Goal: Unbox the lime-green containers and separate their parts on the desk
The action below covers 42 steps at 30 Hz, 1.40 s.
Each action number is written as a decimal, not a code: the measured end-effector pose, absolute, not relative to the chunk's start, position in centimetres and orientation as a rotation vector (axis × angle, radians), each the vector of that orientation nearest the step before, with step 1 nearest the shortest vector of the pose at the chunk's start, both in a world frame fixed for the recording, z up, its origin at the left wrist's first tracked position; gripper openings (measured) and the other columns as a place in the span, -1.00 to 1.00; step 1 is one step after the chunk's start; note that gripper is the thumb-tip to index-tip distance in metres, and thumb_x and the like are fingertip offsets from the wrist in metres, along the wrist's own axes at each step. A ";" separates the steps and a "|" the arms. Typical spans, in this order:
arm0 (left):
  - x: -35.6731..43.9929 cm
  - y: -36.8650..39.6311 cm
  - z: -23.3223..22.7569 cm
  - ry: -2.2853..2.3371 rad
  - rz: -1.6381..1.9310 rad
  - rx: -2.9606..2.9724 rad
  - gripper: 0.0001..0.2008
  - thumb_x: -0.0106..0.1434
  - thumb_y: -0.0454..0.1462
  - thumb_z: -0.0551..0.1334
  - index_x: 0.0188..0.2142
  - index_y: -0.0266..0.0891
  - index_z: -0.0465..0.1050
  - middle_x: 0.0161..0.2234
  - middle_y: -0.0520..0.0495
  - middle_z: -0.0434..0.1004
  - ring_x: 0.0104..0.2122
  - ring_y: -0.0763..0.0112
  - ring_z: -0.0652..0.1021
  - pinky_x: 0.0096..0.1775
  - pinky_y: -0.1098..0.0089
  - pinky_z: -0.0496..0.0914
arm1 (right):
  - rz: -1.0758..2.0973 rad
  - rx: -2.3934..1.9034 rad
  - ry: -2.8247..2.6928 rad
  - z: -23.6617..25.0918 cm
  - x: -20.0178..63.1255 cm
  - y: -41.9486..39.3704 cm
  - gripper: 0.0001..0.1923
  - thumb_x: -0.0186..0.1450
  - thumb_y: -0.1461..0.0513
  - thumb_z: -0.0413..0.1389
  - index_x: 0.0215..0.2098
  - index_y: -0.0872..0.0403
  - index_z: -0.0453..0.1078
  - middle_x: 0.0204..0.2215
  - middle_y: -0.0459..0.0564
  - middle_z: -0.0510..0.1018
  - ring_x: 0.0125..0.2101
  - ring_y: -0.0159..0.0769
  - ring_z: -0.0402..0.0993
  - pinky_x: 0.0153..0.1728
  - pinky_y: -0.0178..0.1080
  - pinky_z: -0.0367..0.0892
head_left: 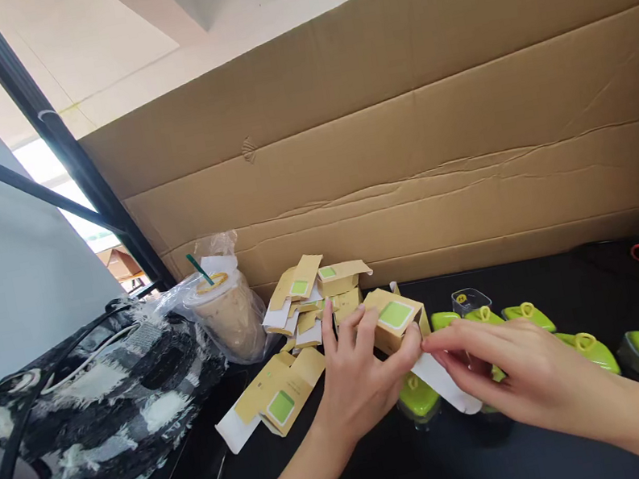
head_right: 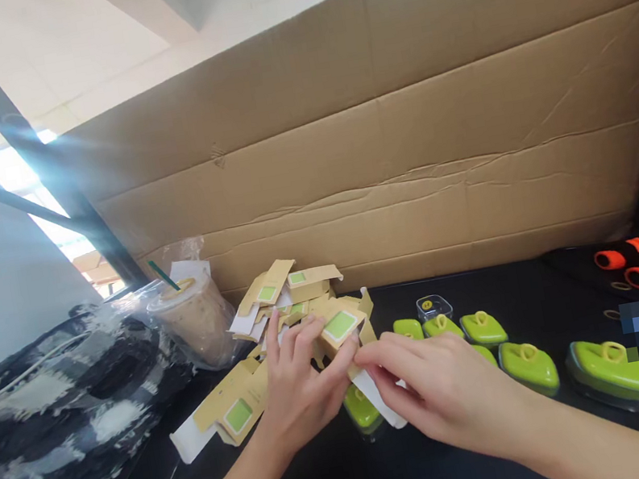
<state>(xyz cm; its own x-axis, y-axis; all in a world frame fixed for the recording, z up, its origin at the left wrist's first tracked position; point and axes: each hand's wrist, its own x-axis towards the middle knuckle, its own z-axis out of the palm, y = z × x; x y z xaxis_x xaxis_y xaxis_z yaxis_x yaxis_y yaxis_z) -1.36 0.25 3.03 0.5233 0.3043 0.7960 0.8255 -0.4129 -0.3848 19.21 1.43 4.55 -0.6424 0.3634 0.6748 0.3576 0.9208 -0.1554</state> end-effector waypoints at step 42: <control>2.0 6.0 9.4 -0.635 -0.475 -2.008 -0.69 0.25 -0.40 0.11 -0.01 -0.22 0.32 0.02 -0.22 0.34 0.12 0.07 0.30 0.12 0.01 0.25 | 1.539 -0.717 -1.333 3.7 18.8 6.8 -0.63 0.13 0.17 0.25 -0.16 0.03 0.26 -0.22 -0.02 0.56 -0.12 -0.25 0.52 0.01 -0.15 0.37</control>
